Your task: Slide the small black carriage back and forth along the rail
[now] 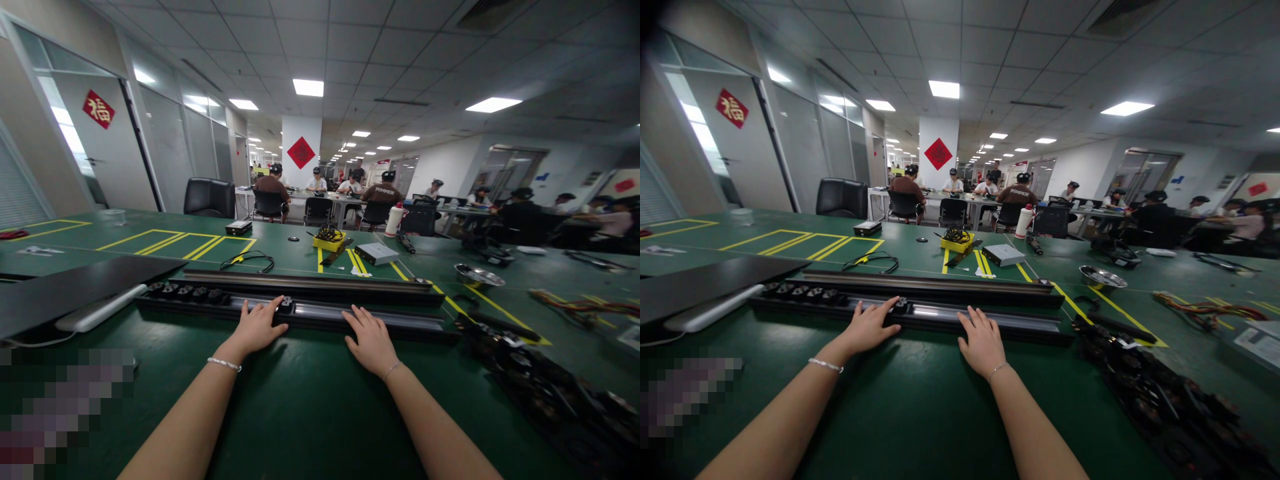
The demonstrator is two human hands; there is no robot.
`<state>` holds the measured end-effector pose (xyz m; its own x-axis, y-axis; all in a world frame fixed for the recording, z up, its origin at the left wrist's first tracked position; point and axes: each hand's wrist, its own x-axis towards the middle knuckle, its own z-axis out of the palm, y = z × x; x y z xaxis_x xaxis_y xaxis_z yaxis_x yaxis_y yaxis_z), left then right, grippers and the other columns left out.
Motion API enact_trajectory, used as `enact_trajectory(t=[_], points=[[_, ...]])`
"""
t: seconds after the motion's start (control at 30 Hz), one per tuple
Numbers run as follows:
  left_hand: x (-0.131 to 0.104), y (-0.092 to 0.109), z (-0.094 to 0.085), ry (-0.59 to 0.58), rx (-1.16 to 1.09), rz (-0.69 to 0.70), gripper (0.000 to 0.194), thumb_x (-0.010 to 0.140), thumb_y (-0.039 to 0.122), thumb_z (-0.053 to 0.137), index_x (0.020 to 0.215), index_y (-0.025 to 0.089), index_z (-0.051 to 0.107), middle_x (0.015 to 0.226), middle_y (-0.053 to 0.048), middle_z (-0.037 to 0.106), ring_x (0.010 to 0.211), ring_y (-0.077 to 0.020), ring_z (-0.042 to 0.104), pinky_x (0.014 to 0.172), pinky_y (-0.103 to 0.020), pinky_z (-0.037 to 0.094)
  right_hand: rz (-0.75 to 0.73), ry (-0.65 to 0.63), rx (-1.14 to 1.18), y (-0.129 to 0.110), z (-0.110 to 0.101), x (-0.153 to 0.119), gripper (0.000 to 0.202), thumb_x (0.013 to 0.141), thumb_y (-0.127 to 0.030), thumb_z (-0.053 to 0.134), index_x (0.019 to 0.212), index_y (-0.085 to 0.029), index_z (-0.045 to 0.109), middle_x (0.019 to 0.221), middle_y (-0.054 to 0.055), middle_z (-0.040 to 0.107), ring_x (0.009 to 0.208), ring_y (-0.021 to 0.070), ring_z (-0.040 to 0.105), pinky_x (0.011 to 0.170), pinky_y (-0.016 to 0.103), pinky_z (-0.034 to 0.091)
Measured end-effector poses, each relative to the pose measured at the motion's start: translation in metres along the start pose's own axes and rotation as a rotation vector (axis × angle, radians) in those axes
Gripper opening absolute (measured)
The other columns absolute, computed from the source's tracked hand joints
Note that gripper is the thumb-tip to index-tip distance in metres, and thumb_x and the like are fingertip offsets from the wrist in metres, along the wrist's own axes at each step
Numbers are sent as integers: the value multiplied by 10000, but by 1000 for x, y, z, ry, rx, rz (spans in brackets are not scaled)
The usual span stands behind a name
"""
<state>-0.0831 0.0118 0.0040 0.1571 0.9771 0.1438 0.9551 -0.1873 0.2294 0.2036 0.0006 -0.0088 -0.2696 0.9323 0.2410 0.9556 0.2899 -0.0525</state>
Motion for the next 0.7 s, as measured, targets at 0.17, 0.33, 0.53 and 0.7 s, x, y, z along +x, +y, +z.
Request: enact_trajectory(t=[0.17,0.33,0.53,0.7], points=[[0,2,3,11,11,26,709,764,503,443,1375,228,209,1240,-106,538,1191,-248,434,1057,-508,94,-3,-1,3,0,-2,0,537,791,-329,424,1324,-301,361,1431,24,285,1297,208,223,1001,400,177],[2,5,8,63,4,90,716,756,452,473,1354,127,249,1319,-133,459,1224,-231,406,1049,-379,231,-4,13,2,1,-1,0,533,788,-327,431,1317,-306,368,1431,17,287,1293,204,232,1002,397,177],[3,8,10,122,2,93,665,776,426,450,1321,72,308,1317,-157,453,1191,-242,441,1010,-338,305,-5,13,-9,1,0,0,542,787,-327,434,1323,-312,354,1428,14,291,1295,202,225,1002,395,178],[2,10,8,115,17,93,656,786,431,436,1331,92,300,1307,-145,470,1157,-251,474,984,-354,330,-9,13,-12,1,1,0,537,788,-326,428,1320,-306,361,1425,20,298,1292,199,230,1001,389,179]])
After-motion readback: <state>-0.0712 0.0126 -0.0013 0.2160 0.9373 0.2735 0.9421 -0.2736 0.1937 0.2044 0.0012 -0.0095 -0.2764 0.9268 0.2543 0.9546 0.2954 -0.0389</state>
